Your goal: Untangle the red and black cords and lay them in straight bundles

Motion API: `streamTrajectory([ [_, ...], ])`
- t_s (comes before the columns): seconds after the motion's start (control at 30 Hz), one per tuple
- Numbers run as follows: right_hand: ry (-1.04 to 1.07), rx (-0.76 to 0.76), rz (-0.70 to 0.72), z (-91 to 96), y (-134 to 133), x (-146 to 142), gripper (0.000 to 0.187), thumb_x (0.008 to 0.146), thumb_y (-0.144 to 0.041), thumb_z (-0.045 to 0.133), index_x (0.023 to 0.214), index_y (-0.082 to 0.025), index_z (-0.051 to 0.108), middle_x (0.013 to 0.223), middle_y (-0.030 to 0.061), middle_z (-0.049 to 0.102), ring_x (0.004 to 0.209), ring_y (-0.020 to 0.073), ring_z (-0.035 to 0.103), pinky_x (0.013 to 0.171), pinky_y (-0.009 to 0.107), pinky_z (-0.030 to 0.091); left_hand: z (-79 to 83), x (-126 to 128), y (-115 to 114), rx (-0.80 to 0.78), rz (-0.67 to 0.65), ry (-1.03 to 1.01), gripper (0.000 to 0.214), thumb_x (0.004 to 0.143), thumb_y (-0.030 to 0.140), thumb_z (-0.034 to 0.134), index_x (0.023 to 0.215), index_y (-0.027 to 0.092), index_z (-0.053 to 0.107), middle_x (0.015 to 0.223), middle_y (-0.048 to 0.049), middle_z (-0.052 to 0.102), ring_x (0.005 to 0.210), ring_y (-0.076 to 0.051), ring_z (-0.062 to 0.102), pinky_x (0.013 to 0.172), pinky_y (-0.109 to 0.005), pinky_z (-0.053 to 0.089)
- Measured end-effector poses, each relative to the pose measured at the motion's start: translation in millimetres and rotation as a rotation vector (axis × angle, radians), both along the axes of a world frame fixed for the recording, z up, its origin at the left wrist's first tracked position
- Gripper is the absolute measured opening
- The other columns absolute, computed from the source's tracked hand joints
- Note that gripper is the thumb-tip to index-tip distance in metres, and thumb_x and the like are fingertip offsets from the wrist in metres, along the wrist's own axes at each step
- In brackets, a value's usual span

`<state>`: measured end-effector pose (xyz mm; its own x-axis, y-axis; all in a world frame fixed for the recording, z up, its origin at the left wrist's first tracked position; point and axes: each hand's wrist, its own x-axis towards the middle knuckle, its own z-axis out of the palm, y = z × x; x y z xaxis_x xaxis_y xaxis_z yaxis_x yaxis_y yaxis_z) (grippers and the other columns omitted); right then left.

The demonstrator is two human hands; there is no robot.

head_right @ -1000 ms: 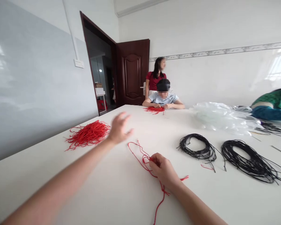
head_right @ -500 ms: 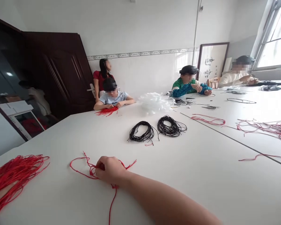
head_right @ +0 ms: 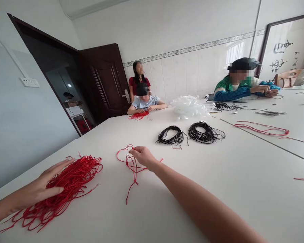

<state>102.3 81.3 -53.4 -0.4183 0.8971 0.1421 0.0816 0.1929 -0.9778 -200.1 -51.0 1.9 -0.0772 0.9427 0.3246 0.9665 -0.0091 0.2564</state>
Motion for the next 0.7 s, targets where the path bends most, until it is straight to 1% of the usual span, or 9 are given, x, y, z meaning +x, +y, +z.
streamTrajectory([
  [0.03,0.025,0.004,0.001,6.3,0,3,0.029,0.074,-0.042,0.047,0.080,-0.017,0.059,0.073,0.0017,0.058,0.056,0.0087,0.044,0.048,0.020,0.031,10.3,20,1,-0.052,-0.073,-0.014,0.055,0.069,0.042,0.044,0.122,0.030,0.039,0.134,0.0075,0.033,0.121,-0.021,0.029,0.098,-0.031,0.023],
  [0.07,0.052,0.007,0.003,12.1,-1,6,0.028,0.075,-0.042,0.047,0.080,-0.017,0.058,0.075,0.0020,0.059,0.059,0.0089,0.045,0.050,0.020,0.032,16.7,41,4,-0.038,-0.080,-0.053,0.049,0.070,0.037,0.044,0.118,0.028,0.044,0.129,0.0060,0.039,0.119,-0.020,0.033,0.098,-0.030,0.024],
  [0.13,0.097,0.008,0.018,19.4,-2,13,0.025,0.076,-0.040,0.048,0.083,-0.018,0.056,0.075,0.0024,0.061,0.060,0.0088,0.048,0.051,0.019,0.034,15.3,84,17,-0.170,-0.078,-0.235,0.040,0.072,0.040,0.044,0.108,0.025,0.053,0.116,0.0019,0.052,0.105,-0.019,0.046,0.088,-0.028,0.034],
  [0.23,0.133,-0.010,0.034,13.0,-3,21,0.025,0.075,-0.039,0.050,0.086,-0.017,0.054,0.071,0.0031,0.062,0.057,0.0091,0.049,0.051,0.020,0.036,-13.9,139,47,-0.262,-0.155,-0.300,0.042,0.071,0.047,0.044,0.099,0.020,0.059,0.083,-0.0039,0.063,0.072,-0.018,0.057,0.064,-0.027,0.042],
  [0.3,0.149,-0.037,0.015,-0.6,-2,26,0.028,0.075,-0.041,0.051,0.084,-0.015,0.054,0.071,0.0046,0.061,0.055,0.0098,0.050,0.051,0.022,0.038,-36.4,163,65,-0.254,-0.227,-0.330,0.047,0.072,0.050,0.042,0.102,0.018,0.057,0.075,-0.0046,0.061,0.066,-0.018,0.056,0.062,-0.028,0.042],
  [0.4,0.206,-0.087,-0.030,-20.4,4,31,0.037,0.076,-0.048,0.046,0.087,-0.013,0.052,0.074,0.0067,0.061,0.057,0.0109,0.052,0.055,0.025,0.041,-55.9,178,78,-0.229,-0.361,-0.357,0.051,0.066,0.050,0.052,0.107,0.020,0.054,0.093,-0.0064,0.059,0.085,-0.019,0.053,0.075,-0.030,0.042],
  [0.53,0.328,-0.144,-0.036,-27.3,14,30,0.049,0.080,-0.055,0.031,0.097,-0.012,0.050,0.073,0.0071,0.060,0.059,0.0116,0.055,0.062,0.028,0.045,-60.0,174,73,-0.247,-0.518,-0.360,0.045,0.064,0.047,0.059,0.104,0.025,0.057,0.108,-0.0050,0.052,0.104,-0.020,0.044,0.091,-0.031,0.034],
  [0.63,0.384,-0.181,-0.029,-25.1,18,25,0.038,0.074,-0.046,0.050,0.091,-0.012,0.052,0.070,0.0066,0.061,0.057,0.0114,0.054,0.059,0.028,0.045,-61.7,170,69,-0.275,-0.597,-0.383,0.022,0.066,0.040,0.059,0.083,0.026,0.064,0.101,-0.0035,0.054,0.100,-0.020,0.044,0.090,-0.032,0.034],
  [0.7,0.421,-0.192,-0.056,-24.3,21,22,0.031,0.066,-0.033,0.062,0.087,-0.012,0.052,0.067,0.0048,0.060,0.054,0.0108,0.054,0.055,0.026,0.044,-64.8,169,71,-0.277,-0.570,-0.627,0.013,0.065,0.035,0.061,0.067,0.022,0.064,0.085,-0.0035,0.057,0.089,-0.018,0.048,0.083,-0.031,0.037],
])
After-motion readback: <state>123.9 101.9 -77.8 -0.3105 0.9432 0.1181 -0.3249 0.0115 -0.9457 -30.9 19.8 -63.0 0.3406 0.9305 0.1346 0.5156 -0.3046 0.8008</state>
